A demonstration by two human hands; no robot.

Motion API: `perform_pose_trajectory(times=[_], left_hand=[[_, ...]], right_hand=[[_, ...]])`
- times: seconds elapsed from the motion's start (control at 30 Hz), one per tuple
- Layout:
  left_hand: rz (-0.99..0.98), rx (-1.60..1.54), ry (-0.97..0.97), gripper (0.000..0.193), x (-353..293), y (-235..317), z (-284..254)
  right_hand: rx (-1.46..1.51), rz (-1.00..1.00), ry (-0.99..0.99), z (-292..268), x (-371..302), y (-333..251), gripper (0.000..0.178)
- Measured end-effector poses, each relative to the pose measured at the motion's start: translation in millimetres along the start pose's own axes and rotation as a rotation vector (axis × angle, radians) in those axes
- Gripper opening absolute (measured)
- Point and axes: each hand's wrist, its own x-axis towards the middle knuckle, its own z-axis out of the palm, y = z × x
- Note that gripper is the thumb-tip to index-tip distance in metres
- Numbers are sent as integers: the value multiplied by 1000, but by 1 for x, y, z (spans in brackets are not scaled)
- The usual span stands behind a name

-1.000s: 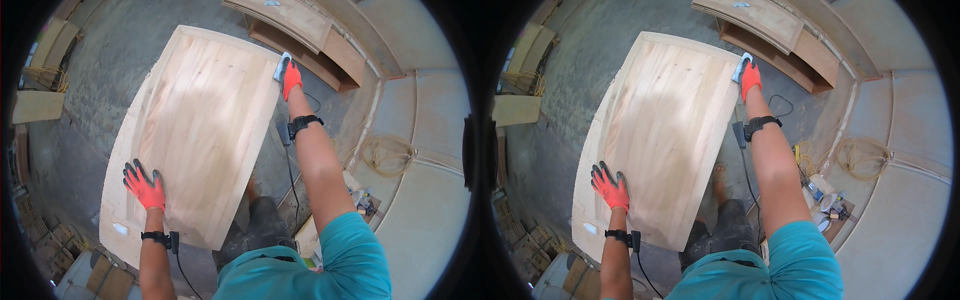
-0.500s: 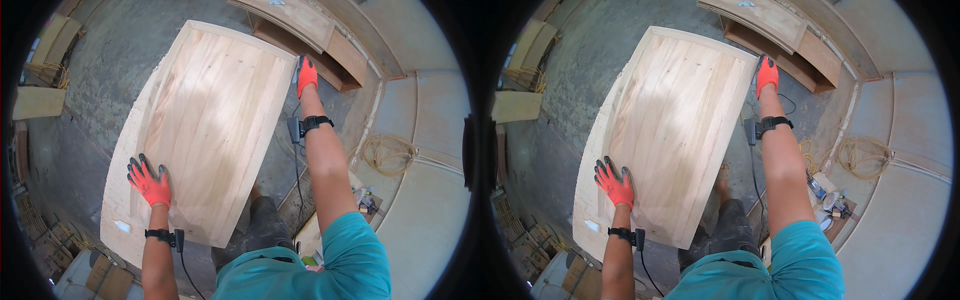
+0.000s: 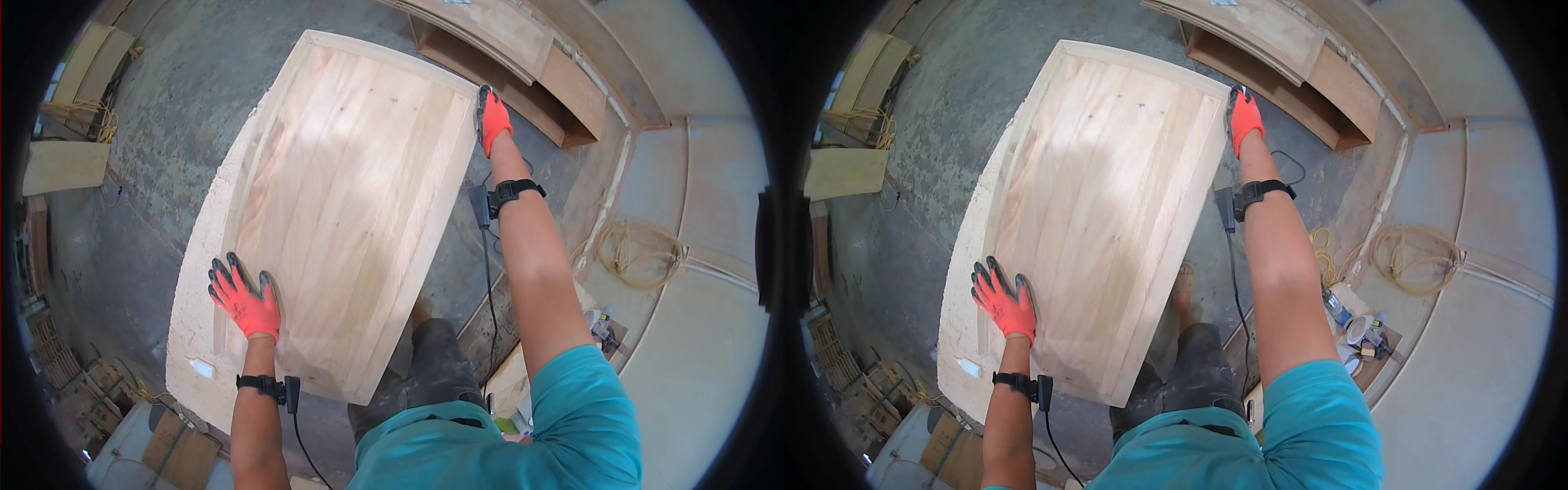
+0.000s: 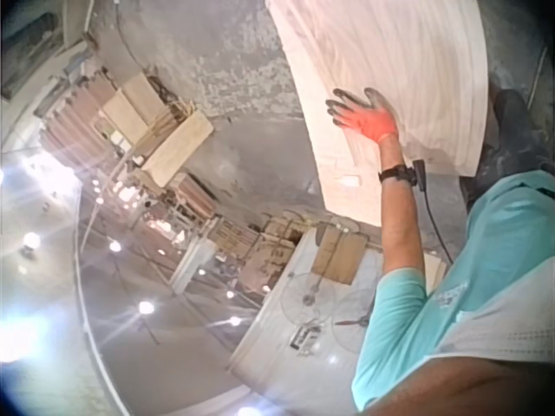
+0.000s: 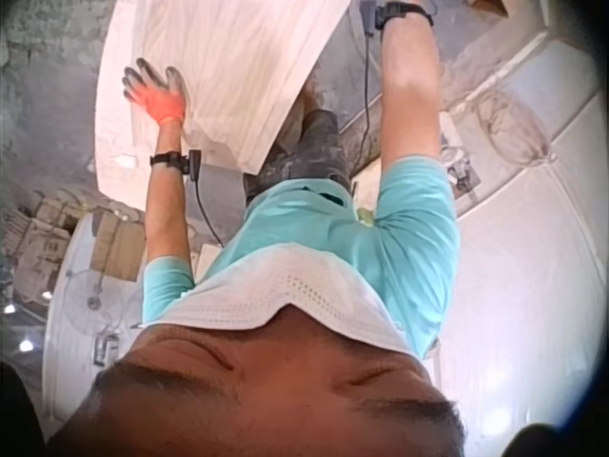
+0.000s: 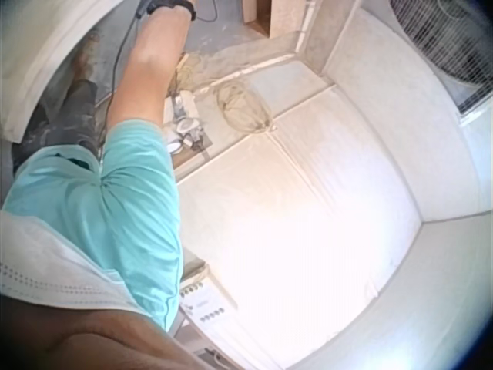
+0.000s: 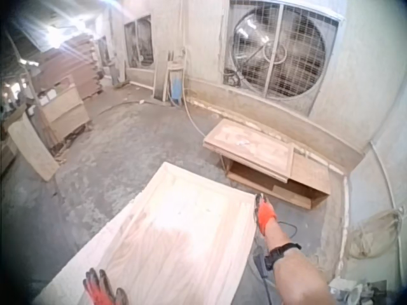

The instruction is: The person applies a liquid from a white bottle onto a large wooden board and then uses a handheld electric sander to smooth the surface. The person moves the sander across the board in various directions, occasionally pausing to reposition the board or adjust the tool.

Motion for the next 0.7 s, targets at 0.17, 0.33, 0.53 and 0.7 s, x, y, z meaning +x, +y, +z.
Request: perform_pose_trajectory(times=[0.17,0.33,0.53,0.7], left_hand=[[26,-13,7,78,3,5,-2],[18,32,-84,75,-4,-4,-1],[199,20,-61,73,-2,2,-4],[213,40,7,73,-6,2,-4]], right_hand=[[-56,255,90,-2,-44,-11,52],[162,353,38,5,-146,-16,42],[329,354,-19,-9,-241,52,39],[318,401,52,-11,-384,57,36]])
